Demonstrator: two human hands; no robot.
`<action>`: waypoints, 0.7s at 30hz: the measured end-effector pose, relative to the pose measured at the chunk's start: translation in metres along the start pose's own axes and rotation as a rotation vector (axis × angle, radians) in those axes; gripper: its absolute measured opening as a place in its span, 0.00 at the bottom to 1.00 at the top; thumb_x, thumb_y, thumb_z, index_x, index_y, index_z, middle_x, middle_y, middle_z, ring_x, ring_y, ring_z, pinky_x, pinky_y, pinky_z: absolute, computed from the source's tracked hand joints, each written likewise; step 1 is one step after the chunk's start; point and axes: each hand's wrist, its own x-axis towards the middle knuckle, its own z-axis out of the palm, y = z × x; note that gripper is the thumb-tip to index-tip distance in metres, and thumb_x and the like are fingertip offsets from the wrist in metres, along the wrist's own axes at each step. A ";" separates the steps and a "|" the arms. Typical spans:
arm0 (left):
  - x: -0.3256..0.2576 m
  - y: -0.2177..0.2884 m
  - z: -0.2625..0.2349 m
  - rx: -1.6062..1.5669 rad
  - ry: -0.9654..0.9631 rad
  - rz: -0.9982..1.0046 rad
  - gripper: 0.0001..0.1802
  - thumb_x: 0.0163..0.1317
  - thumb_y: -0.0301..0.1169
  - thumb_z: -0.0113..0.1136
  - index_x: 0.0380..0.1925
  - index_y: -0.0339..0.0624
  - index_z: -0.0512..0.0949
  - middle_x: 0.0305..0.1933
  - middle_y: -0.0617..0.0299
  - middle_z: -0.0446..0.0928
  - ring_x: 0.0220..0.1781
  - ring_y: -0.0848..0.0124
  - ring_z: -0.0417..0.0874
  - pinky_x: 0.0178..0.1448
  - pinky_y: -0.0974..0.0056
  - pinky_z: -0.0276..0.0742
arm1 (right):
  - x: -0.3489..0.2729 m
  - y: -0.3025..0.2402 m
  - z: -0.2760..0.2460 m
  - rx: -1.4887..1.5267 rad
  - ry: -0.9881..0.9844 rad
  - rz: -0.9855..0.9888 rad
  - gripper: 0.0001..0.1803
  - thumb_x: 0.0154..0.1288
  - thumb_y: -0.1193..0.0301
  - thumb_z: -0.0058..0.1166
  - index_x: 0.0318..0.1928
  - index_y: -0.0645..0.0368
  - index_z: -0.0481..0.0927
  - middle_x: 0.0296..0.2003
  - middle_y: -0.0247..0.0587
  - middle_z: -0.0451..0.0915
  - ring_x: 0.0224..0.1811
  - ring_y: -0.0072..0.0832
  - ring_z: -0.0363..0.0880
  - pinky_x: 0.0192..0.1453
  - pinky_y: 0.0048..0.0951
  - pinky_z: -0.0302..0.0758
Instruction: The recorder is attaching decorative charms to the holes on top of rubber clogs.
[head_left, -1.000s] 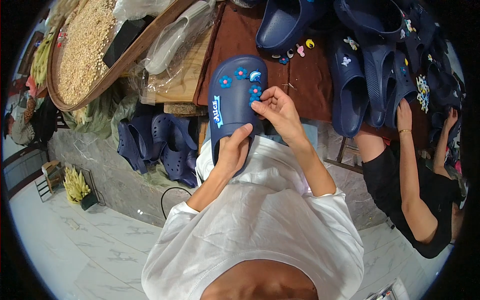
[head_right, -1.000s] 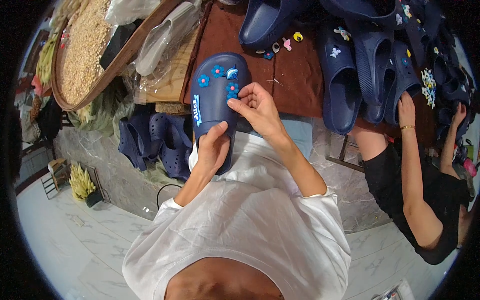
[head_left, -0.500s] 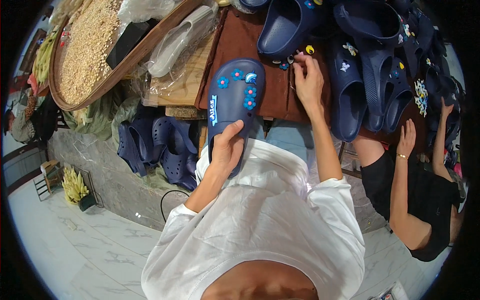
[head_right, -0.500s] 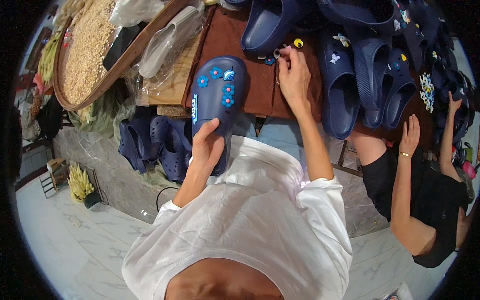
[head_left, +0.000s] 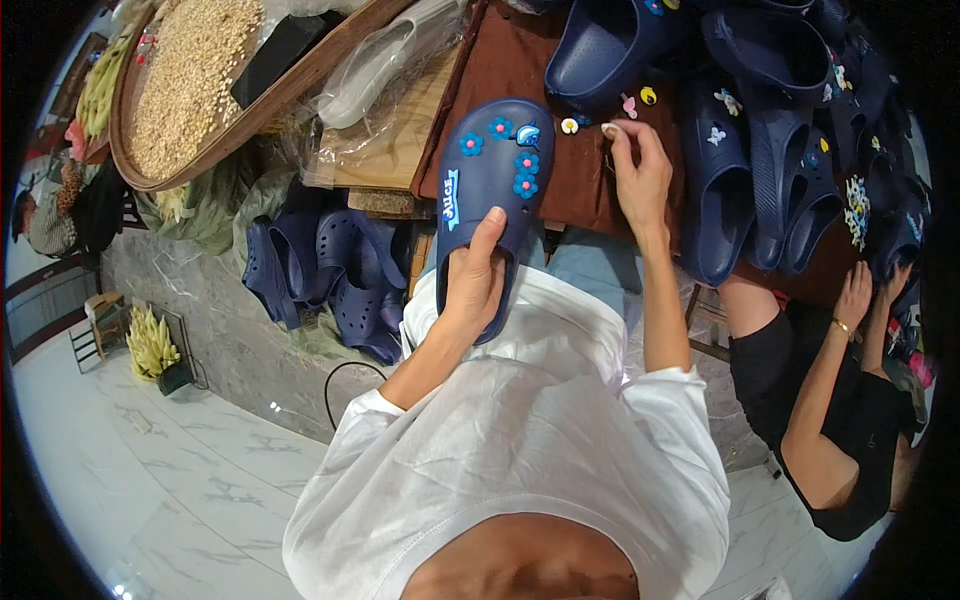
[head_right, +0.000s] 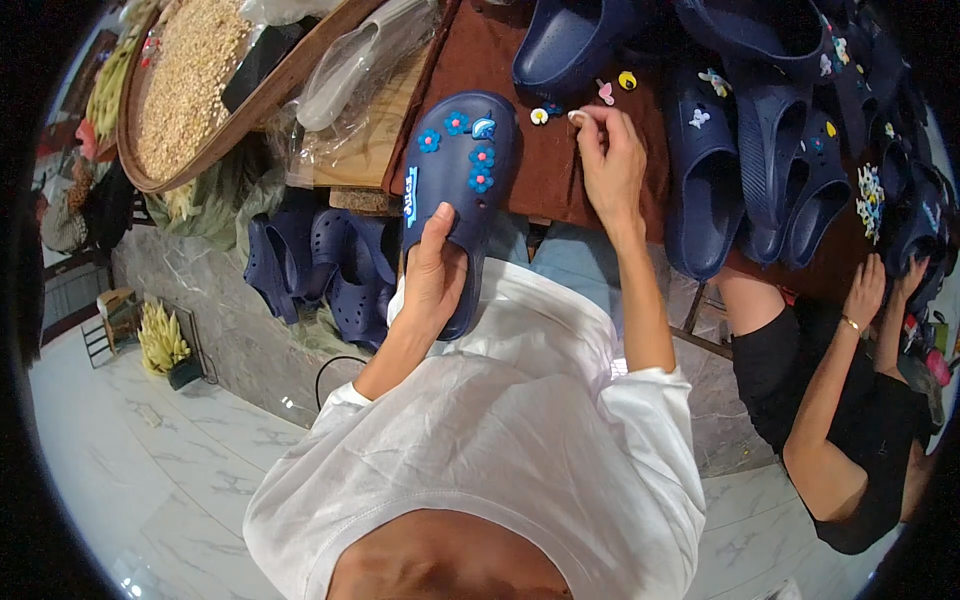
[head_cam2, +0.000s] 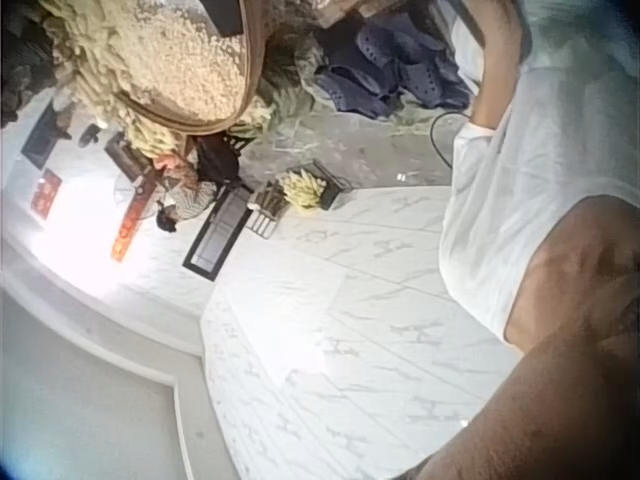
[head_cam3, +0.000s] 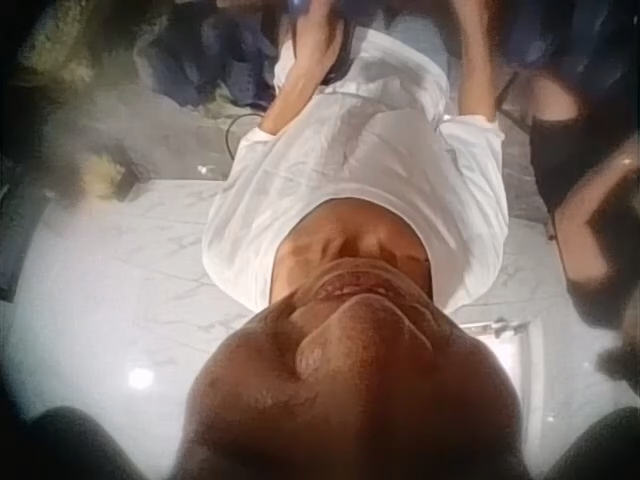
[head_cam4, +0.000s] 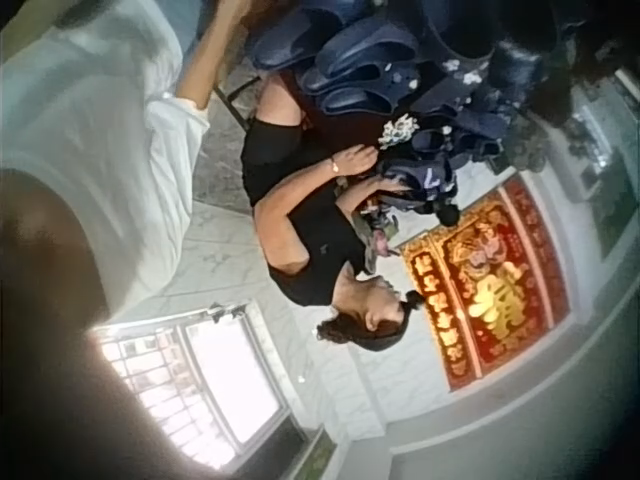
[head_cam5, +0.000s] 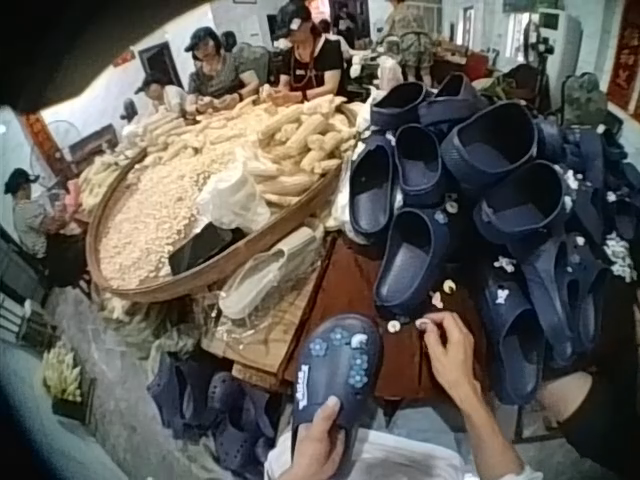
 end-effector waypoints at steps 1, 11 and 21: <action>0.000 -0.001 0.000 -0.002 0.003 0.001 0.31 0.62 0.33 0.69 0.62 0.36 0.67 0.58 0.60 0.74 0.57 0.71 0.76 0.64 0.66 0.69 | -0.010 -0.012 -0.004 0.206 -0.057 0.105 0.10 0.70 0.71 0.54 0.46 0.62 0.80 0.38 0.41 0.83 0.39 0.26 0.82 0.43 0.29 0.77; -0.009 -0.003 0.002 0.093 -0.093 0.046 0.29 0.63 0.30 0.67 0.61 0.35 0.67 0.57 0.58 0.75 0.58 0.71 0.76 0.65 0.64 0.70 | -0.078 -0.077 0.003 1.042 -0.401 0.454 0.09 0.74 0.73 0.53 0.48 0.65 0.78 0.42 0.36 0.85 0.45 0.16 0.80 0.47 0.19 0.75; -0.016 -0.007 0.011 0.324 0.011 0.221 0.20 0.59 0.24 0.69 0.50 0.30 0.75 0.47 0.57 0.80 0.44 0.72 0.83 0.50 0.68 0.79 | -0.089 -0.082 0.010 1.073 -0.425 0.483 0.06 0.72 0.74 0.56 0.45 0.63 0.77 0.40 0.36 0.84 0.39 0.14 0.79 0.42 0.17 0.75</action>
